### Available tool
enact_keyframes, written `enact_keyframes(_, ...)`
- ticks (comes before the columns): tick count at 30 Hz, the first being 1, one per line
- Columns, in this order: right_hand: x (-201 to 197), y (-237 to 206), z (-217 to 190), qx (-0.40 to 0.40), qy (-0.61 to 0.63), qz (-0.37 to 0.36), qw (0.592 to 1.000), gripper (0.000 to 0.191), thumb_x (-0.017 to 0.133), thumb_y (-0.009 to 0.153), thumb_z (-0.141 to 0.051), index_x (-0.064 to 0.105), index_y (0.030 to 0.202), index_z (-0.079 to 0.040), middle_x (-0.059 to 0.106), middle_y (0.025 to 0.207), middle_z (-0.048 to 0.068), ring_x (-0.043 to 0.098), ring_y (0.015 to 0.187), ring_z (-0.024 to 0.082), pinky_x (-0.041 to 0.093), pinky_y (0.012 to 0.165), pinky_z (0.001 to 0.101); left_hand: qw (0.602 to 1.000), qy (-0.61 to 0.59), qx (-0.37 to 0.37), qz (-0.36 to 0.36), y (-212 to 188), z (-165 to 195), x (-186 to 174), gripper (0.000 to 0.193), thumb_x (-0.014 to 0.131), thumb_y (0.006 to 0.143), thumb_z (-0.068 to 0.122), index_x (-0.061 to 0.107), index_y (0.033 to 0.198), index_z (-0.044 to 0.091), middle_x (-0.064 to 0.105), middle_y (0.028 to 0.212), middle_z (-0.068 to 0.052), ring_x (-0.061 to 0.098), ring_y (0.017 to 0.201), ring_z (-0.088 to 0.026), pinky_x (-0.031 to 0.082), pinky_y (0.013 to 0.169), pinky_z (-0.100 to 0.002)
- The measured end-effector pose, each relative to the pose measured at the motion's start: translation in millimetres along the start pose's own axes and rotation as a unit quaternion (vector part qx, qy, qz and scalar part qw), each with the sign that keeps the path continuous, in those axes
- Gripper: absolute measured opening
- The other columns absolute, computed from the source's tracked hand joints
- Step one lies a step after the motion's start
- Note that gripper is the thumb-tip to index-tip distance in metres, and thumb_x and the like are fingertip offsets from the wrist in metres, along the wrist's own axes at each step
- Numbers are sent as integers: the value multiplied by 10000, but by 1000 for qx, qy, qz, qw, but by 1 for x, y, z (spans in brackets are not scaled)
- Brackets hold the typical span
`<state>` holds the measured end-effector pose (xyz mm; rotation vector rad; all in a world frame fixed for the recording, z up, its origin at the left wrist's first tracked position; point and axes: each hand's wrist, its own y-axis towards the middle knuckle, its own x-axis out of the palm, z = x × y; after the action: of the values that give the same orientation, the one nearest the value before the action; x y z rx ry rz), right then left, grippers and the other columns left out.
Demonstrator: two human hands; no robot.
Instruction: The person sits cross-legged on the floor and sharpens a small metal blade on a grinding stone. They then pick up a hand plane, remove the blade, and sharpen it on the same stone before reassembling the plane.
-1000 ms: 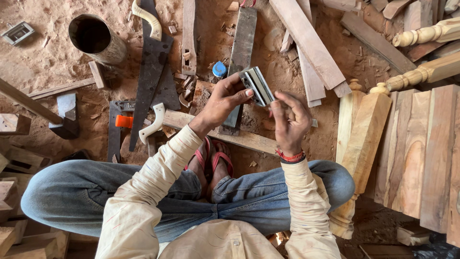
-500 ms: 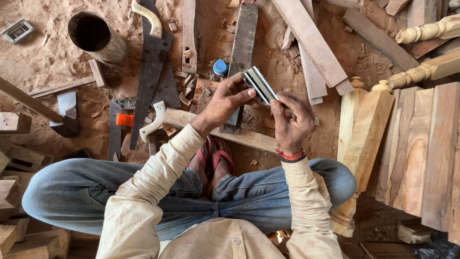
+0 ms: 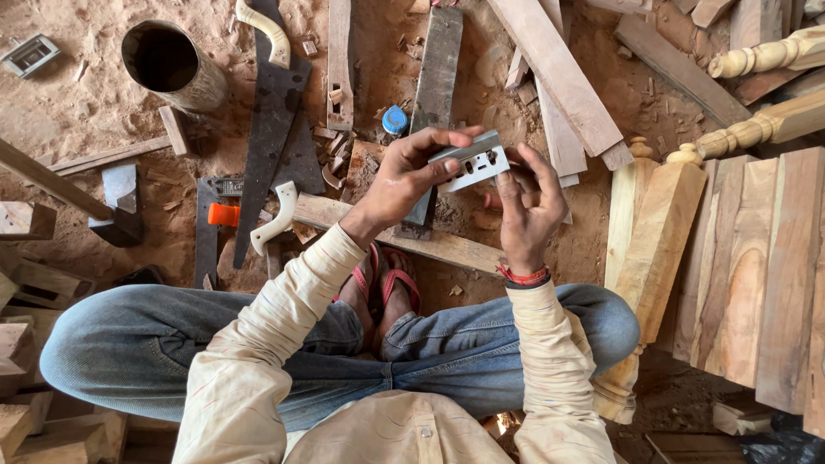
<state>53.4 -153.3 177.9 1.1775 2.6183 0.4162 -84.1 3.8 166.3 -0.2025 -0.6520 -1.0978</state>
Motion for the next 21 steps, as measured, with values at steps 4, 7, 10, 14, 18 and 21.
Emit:
enact_keyframes(4, 0, -4, 2, 36, 83, -8, 996, 305, 669, 1030, -69, 636, 1302, 65, 742, 1135, 182, 749, 907, 192, 651, 756, 322, 999, 11, 33, -19, -1, 0, 0, 347, 674, 1002, -51, 611, 1337, 14, 527, 1584, -168, 540, 1438, -223, 477, 1220, -386)
enact_keyframes(7, 0, -5, 6, 58, 140, -6, 988, 315, 652, 1018, -18, 632, 1318, 77, 735, 1144, 173, 745, 919, 196, 654, 770, 338, 996, 70, 51, -21, -1, 2, 1, 375, 690, 990, -55, 611, 1352, 2, 530, 1589, -173, 515, 1472, -238, 455, 1253, -398)
enact_keyframes(10, -1, -5, 10, 71, 166, -6, 984, 319, 642, 1017, -15, 630, 1324, 70, 735, 1142, 166, 746, 905, 196, 652, 762, 338, 987, 138, 74, -25, -2, 4, 4, 418, 681, 1003, -44, 580, 1405, 12, 497, 1618, -166, 484, 1503, -233, 424, 1277, -394)
enact_keyframes(14, -2, -6, 11, 100, 180, 17, 979, 294, 628, 1036, -73, 665, 1300, 52, 749, 1100, 144, 741, 858, 173, 612, 680, 297, 981, 182, 52, -31, -2, 8, 7, 475, 685, 994, -23, 546, 1445, 29, 461, 1634, -149, 478, 1504, -242, 446, 1266, -398)
enact_keyframes(18, -2, -5, 11, 59, 110, 16, 992, 230, 671, 1033, -112, 681, 1215, 28, 750, 1056, 126, 741, 817, 153, 623, 634, 297, 982, 183, 40, -40, -3, 9, 9, 491, 697, 995, -15, 537, 1457, 30, 448, 1648, -138, 484, 1501, -253, 446, 1265, -405)
enact_keyframes(21, -1, -4, 10, 54, 56, 16, 997, 259, 705, 1030, -142, 684, 1221, 32, 751, 1002, 116, 709, 775, 126, 599, 619, 279, 979, 195, 35, -47, -2, 8, 10, 507, 713, 974, -2, 541, 1449, 31, 444, 1644, -134, 499, 1484, -249, 470, 1249, -403)
